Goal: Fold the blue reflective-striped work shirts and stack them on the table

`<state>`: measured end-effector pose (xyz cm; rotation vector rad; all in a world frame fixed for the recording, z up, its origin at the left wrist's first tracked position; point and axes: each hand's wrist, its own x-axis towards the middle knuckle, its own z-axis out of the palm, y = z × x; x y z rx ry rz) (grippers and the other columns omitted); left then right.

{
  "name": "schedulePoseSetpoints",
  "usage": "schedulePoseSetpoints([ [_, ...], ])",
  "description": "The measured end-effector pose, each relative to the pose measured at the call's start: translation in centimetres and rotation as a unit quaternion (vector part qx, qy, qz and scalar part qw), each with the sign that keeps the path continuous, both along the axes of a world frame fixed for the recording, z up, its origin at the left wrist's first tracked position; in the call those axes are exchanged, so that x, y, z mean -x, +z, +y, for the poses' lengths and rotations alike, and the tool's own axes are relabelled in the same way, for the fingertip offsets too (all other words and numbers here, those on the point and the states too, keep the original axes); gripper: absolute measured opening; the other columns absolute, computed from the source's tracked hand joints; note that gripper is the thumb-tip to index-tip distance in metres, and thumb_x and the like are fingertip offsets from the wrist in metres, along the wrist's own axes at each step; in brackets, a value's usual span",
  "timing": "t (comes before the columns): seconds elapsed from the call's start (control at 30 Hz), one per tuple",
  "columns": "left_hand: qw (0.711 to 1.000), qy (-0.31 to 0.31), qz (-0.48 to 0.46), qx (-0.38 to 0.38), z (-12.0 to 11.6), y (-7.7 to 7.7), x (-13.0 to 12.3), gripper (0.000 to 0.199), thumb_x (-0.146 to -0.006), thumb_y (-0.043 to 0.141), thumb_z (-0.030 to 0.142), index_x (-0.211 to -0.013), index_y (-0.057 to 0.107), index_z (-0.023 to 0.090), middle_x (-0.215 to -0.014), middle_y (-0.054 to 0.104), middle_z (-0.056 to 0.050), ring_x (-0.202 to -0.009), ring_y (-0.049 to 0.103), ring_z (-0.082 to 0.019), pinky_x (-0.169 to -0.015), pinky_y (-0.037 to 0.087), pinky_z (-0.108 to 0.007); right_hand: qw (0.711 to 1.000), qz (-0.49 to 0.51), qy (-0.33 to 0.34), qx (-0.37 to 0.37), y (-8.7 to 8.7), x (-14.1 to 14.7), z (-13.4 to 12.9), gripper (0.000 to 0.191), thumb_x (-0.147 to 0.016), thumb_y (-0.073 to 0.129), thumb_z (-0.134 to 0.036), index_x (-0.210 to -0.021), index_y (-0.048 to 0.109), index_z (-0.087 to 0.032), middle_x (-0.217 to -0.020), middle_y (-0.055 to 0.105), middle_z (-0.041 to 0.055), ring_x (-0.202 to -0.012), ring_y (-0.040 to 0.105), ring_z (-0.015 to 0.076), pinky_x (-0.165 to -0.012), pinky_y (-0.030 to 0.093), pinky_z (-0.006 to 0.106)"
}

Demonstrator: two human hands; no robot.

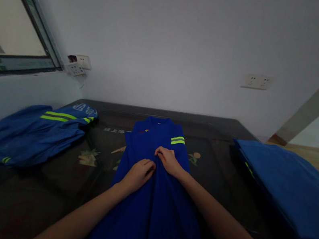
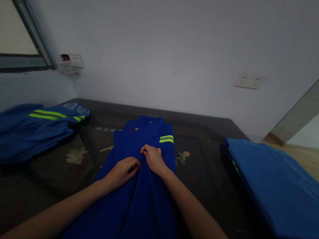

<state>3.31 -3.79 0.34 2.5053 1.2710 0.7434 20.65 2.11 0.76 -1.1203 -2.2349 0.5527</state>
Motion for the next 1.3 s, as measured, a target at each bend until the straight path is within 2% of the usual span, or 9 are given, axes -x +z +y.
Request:
schedulePoseSetpoints([
  [0.17,1.0,0.001,0.01,-0.009,-0.3,0.2,-0.1,0.01,-0.086,0.045,0.011,-0.086,0.052,0.019,-0.082,0.057,-0.003,-0.08,0.056,-0.017,-0.073,0.046,-0.029,0.99,-0.124,-0.011,-0.073,-0.9,0.5,-0.3,0.022,-0.093,0.039,-0.011,-0.104,0.055,-0.02,-0.102,0.062,0.0051,-0.099,0.052,0.0205,-0.086,0.032,0.036],
  [0.3,0.999,-0.014,0.018,-0.023,-0.6,0.6,-0.3,0.019,-0.093,0.041,0.016,-0.103,0.057,0.019,-0.091,0.06,-0.005,-0.088,0.057,-0.018,-0.082,0.047,-0.032,0.97,-0.208,-0.041,-0.121,-0.5,1.0,-0.4,0.025,-0.094,0.042,-0.016,-0.115,0.056,-0.019,-0.111,0.058,0.0106,-0.104,0.049,0.0248,-0.085,0.035,0.037],
  [0.4,0.998,-0.029,0.039,-0.033,-0.8,0.8,-0.6,0.024,-0.095,0.042,0.022,-0.111,0.06,0.02,-0.094,0.06,-0.006,-0.09,0.057,-0.019,-0.085,0.047,-0.033,0.959,-0.234,-0.059,-0.149,-0.1,1.1,0.0,0.033,-0.094,0.042,-0.02,-0.126,0.053,-0.02,-0.119,0.055,0.0134,-0.109,0.048,0.0275,-0.089,0.037,0.042],
  [0.5,0.997,-0.033,0.055,-0.031,-1.0,1.0,-0.7,0.019,-0.093,0.05,0.025,-0.104,0.065,0.02,-0.094,0.06,-0.006,-0.091,0.057,-0.019,-0.084,0.049,-0.035,0.958,-0.226,-0.057,-0.165,-0.1,0.9,1.1,0.04,-0.095,0.043,-0.025,-0.135,0.049,-0.023,-0.132,0.051,0.0144,-0.12,0.044,0.0293,-0.099,0.033,0.047],
  [0.63,0.998,-0.029,0.038,-0.048,-1.2,1.2,-0.7,0.015,-0.09,0.055,0.025,-0.099,0.065,0.019,-0.116,0.059,-0.011,-0.11,0.055,-0.023,-0.093,0.047,-0.042,0.967,-0.215,-0.074,-0.114,-0.6,0.4,3.7,0.051,-0.094,0.046,-0.041,-0.142,0.042,-0.023,-0.144,0.043,0.0145,-0.133,0.036,0.0317,-0.107,0.028,0.05],
  [0.77,0.998,-0.056,0.039,-0.013,-1.1,1.2,-0.7,0.015,-0.093,0.05,0.026,-0.1,0.061,0.018,-0.139,0.05,-0.011,-0.135,0.039,-0.024,-0.112,0.031,-0.051,0.973,-0.215,-0.079,-0.036,-1.1,0.3,7.0,0.055,-0.094,0.043,-0.05,-0.143,0.041,-0.025,-0.149,0.037,0.0127,-0.138,0.031,0.0341,-0.109,0.024,0.058],
  [0.9,0.997,-0.055,0.055,0.024,-0.9,1.0,-0.7,0.017,-0.09,0.052,0.026,-0.103,0.057,0.017,-0.141,0.05,-0.013,-0.137,0.038,-0.022,-0.115,0.027,-0.05,0.971,-0.22,-0.095,0.005,-0.3,-0.5,10.2,0.054,-0.095,0.04,-0.05,-0.144,0.039,-0.027,-0.152,0.031,0.0117,-0.141,0.024,0.0336,-0.109,0.021,0.061],
  [1.07,0.998,-0.047,0.04,0.023,-0.8,0.9,-0.7,0.022,-0.087,0.052,0.021,-0.109,0.055,0.018,-0.14,0.051,-0.012,-0.136,0.039,-0.021,-0.115,0.029,-0.049,0.967,-0.179,-0.179,-0.019,1.3,-3.5,12.6,0.052,-0.098,0.036,-0.041,-0.145,0.038,-0.017,-0.152,0.03,0.0174,-0.141,0.026,0.0296,-0.11,0.027,0.052],
  [1.3,0.998,-0.046,0.025,0.018,-0.7,0.7,-0.7,0.032,-0.083,0.053,0.017,-0.115,0.054,0.02,-0.139,0.052,-0.012,-0.134,0.042,-0.022,-0.113,0.031,-0.05,0.944,-0.27,-0.174,0.072,-1.2,-7.7,13.7,0.055,-0.096,0.032,-0.051,-0.148,0.029,-0.031,-0.157,0.02,0.0067,-0.143,0.014,0.0357,-0.105,0.012,0.073],
])
